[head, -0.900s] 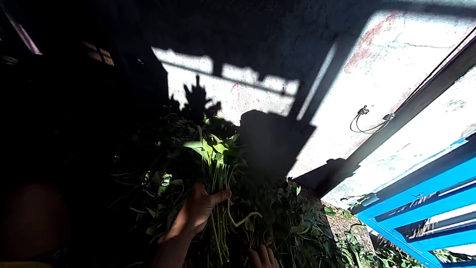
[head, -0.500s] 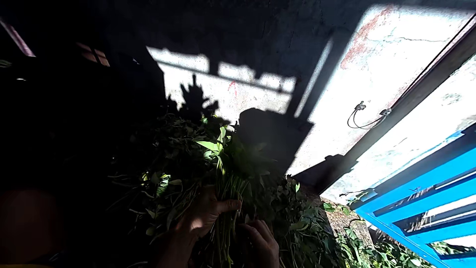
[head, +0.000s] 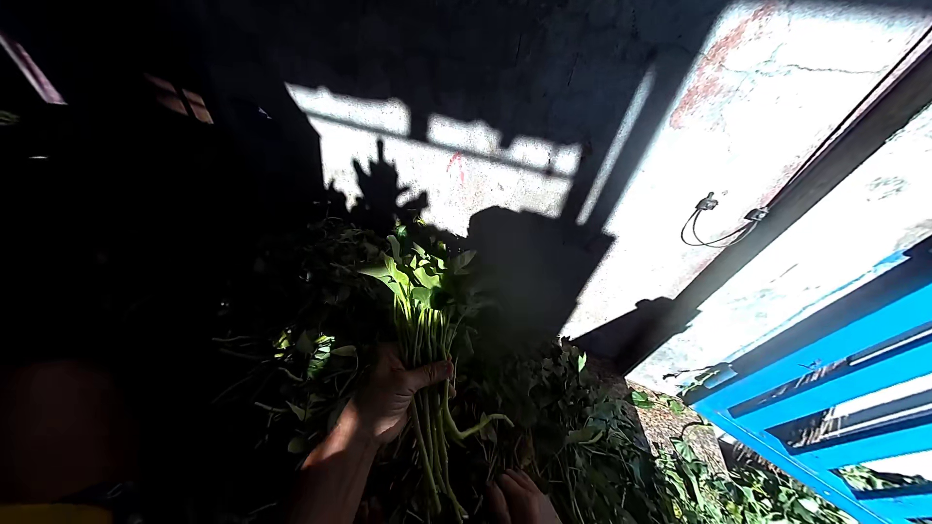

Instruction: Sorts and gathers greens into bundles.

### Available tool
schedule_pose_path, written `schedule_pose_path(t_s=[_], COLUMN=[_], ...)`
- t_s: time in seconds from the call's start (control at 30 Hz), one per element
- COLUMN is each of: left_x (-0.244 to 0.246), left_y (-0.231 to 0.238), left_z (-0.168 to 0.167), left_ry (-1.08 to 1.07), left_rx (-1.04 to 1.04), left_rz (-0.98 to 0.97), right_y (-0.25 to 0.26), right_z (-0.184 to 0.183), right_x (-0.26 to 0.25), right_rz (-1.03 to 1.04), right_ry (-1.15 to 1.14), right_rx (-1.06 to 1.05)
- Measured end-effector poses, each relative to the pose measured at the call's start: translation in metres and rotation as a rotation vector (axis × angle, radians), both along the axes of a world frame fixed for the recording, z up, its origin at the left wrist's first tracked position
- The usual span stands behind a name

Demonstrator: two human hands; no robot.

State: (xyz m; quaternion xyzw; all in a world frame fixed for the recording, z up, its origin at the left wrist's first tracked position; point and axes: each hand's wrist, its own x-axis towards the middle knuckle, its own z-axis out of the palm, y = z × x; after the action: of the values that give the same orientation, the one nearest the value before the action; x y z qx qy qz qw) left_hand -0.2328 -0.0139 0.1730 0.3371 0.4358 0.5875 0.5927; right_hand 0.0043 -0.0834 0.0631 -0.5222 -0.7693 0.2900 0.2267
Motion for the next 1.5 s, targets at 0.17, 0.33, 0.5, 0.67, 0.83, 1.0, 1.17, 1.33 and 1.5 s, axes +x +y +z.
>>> schedule_pose_path(t_s=[0.17,0.33,0.5,0.67,0.83,1.0,1.17,1.33,1.5], left_x=[0.009,0.02,0.017,0.012,0.013,0.014,0.02,0.024,0.01], left_y=[0.005,0.005,0.005,0.003,0.001,0.0,0.0,-0.005,-0.003], left_z=[-0.005,-0.009,-0.007,-0.005,-0.007,-0.009,-0.01,-0.015,-0.01], left_ry=[0.023,-0.005,-0.06,-0.061,0.005,0.049,0.033,0.154,0.089], left_rx=[-0.083,-0.137,-0.153,-0.071,-0.065,-0.045,-0.07,-0.156,-0.102], left_rz=[0.061,0.037,-0.022,-0.105,-0.152,-0.163,-0.045,0.025,0.055], right_y=[0.004,0.027,0.025,0.033,0.063,0.076,0.068,0.043,-0.008], right_z=[0.023,0.003,-0.008,0.02,0.063,0.068,0.061,0.044,0.014], right_x=[-0.006,-0.032,-0.048,-0.044,-0.05,-0.052,-0.058,-0.054,-0.048], right_rz=[-0.187,0.025,0.005,-0.13,-0.204,-0.302,-0.181,0.001,0.431], right_ry=[-0.076,0.206,0.43,0.321,0.047,-0.157,-0.196,-0.016,0.062], right_rx=[0.195,0.3,0.248,0.544,0.861,1.0,0.905,0.59,0.135])
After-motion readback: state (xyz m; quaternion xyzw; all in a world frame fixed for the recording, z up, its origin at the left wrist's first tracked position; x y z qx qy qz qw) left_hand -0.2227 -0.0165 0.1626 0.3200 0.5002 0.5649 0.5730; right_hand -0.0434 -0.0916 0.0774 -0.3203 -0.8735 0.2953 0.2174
